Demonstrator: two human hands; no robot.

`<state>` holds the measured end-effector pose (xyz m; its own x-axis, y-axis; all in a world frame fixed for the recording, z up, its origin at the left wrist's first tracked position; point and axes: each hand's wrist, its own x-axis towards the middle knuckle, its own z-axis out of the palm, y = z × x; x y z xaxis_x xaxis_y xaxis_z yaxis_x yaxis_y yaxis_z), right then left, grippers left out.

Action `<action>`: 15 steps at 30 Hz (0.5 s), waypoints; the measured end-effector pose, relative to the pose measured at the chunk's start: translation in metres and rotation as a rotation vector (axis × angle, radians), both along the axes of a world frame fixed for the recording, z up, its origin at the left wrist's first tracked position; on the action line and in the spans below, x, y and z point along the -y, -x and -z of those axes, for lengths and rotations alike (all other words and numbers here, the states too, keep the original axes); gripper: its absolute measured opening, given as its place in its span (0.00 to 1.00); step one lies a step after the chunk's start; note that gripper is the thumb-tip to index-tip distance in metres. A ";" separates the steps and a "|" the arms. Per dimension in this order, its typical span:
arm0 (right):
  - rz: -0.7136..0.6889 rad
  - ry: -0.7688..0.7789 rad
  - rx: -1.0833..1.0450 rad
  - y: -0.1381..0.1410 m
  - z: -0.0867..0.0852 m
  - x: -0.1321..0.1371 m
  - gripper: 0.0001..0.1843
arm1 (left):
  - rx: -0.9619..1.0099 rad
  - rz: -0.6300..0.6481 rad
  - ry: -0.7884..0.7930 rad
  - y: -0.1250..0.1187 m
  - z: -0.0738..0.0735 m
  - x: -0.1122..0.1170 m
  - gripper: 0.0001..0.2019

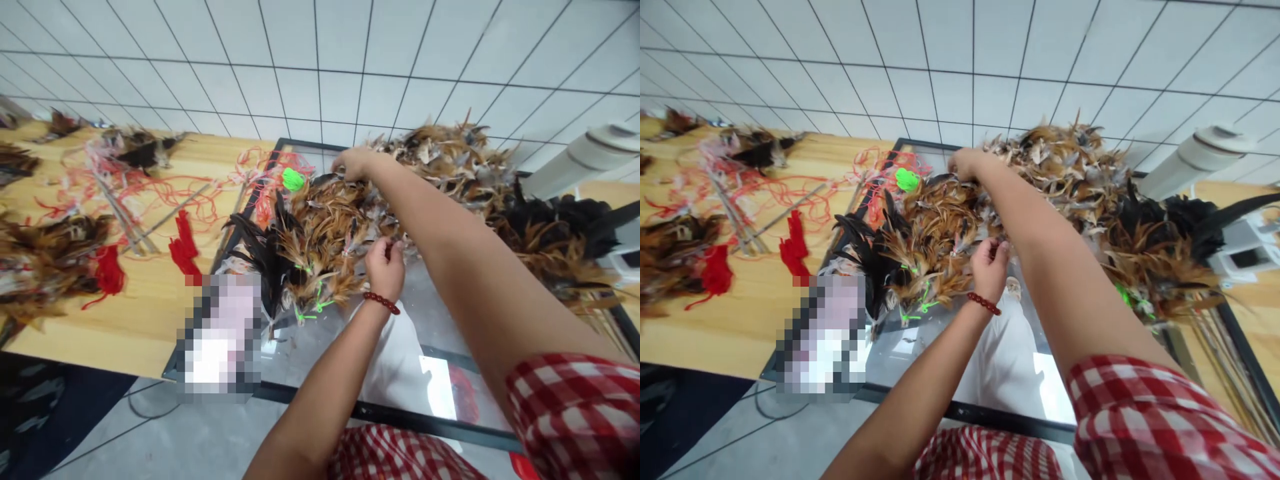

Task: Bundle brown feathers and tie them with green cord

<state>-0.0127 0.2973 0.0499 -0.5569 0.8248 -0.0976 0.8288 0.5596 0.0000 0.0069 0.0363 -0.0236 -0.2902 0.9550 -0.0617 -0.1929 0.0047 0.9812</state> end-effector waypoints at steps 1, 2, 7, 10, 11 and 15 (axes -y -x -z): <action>0.021 -0.008 0.001 -0.004 0.010 -0.009 0.22 | -0.011 -0.001 -0.011 0.000 0.000 0.000 0.10; 0.046 -0.035 0.007 -0.011 0.017 -0.016 0.18 | -0.027 -0.003 -0.019 0.000 0.000 0.000 0.09; 0.067 -0.060 0.003 -0.071 0.019 -0.013 0.07 | -0.073 -0.007 -0.007 0.001 0.000 -0.002 0.11; 0.063 -0.014 -0.020 -0.107 0.000 0.019 0.07 | -0.014 0.004 0.041 0.001 -0.002 -0.005 0.10; 0.062 -0.016 -0.022 -0.118 -0.008 0.032 0.08 | 0.007 0.019 0.060 0.001 -0.004 -0.005 0.10; 0.113 -0.063 -0.127 -0.157 -0.035 0.093 0.10 | 0.138 0.048 0.085 0.000 -0.012 -0.007 0.10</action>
<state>0.1438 0.2044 0.0850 -0.4646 0.8853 0.0215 0.8821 0.4648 -0.0771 0.0064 0.0428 -0.0118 -0.2277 0.9573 -0.1784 -0.3229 0.0986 0.9413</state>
